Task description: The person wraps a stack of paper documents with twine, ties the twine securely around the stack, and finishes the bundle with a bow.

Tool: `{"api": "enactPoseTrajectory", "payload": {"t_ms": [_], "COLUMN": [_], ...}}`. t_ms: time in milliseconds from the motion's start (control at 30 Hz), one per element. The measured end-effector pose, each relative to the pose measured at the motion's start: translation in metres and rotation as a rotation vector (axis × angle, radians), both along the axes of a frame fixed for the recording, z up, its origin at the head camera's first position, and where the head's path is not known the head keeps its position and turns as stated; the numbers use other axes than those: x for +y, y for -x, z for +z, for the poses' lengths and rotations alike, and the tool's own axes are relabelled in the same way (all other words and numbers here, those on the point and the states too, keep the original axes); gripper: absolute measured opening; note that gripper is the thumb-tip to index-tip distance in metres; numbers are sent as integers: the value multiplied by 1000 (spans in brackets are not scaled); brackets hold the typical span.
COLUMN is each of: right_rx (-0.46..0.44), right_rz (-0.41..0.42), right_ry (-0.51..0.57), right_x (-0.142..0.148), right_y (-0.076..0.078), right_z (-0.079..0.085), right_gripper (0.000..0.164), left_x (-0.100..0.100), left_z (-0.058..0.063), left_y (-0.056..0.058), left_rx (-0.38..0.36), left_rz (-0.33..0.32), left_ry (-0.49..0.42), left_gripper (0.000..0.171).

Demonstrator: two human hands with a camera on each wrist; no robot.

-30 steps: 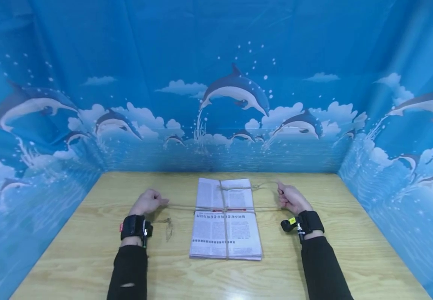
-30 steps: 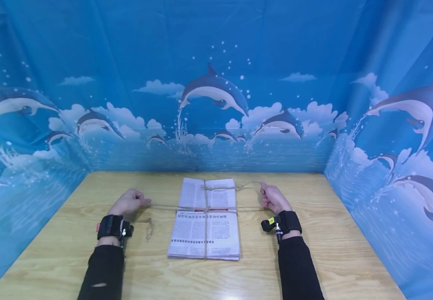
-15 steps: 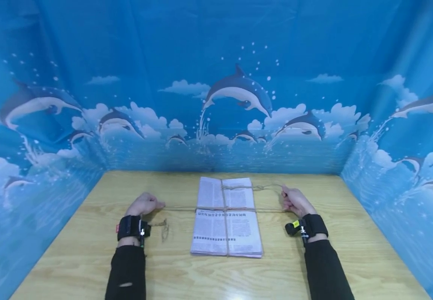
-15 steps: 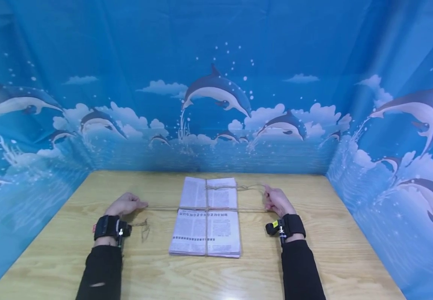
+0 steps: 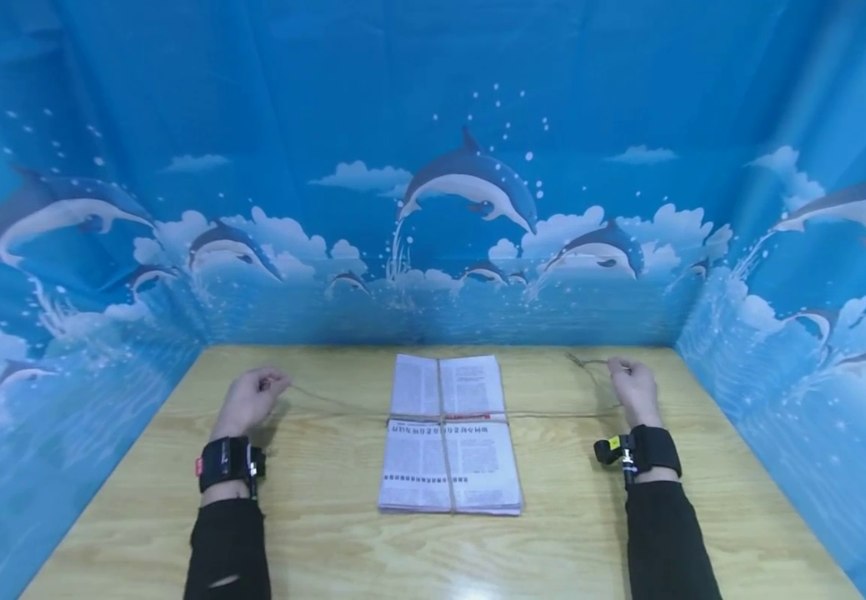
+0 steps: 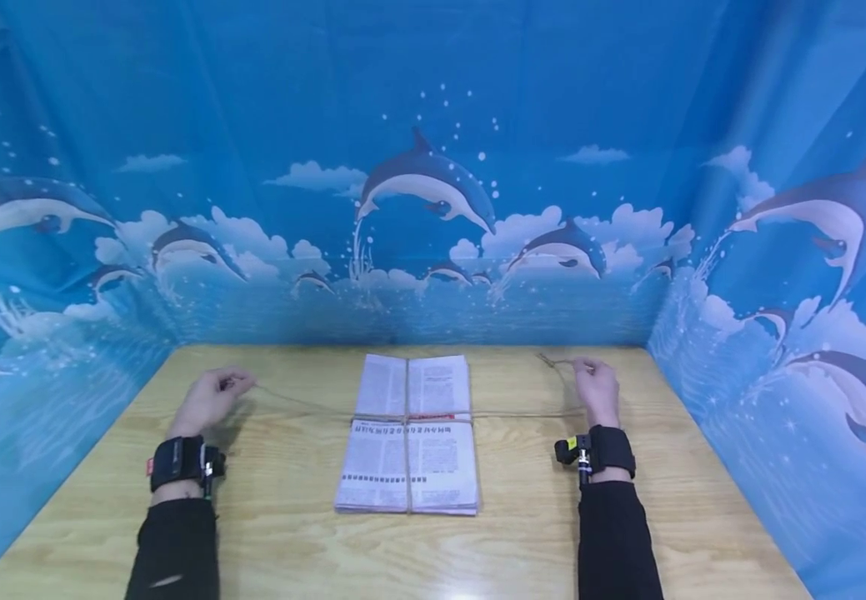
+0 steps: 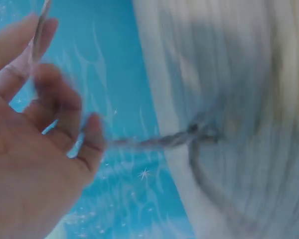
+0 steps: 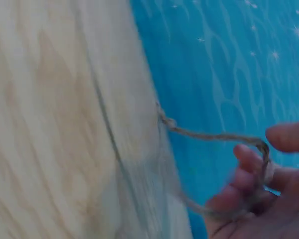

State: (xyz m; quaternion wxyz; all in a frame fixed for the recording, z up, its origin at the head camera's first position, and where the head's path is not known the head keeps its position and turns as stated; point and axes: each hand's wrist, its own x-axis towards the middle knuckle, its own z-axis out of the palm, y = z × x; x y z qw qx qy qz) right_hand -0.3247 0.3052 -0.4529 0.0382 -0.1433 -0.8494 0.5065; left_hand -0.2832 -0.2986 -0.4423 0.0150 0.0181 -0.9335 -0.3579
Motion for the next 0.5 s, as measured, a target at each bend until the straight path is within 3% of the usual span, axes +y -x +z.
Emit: {"api": "enactPoseTrajectory", "payload": {"t_ms": [167, 267, 367, 500], "right_rx": [141, 152, 100, 101], "right_rz": [40, 105, 241, 455], "right_ry": [-175, -202, -201, -252], "right_x": [-15, -29, -46, -73], "right_y": [3, 4, 5, 5], "right_z": [-4, -3, 0, -3], "right_gripper": [52, 47, 45, 36], "left_x": [8, 22, 39, 66], "left_z": [-6, -9, -11, -13], "left_y": [6, 12, 16, 19], "left_rx": [47, 38, 25, -9], "left_rz": [-57, -97, -143, -209], "left_ry": [109, 148, 178, 196], "left_gripper": [39, 35, 33, 28]}}
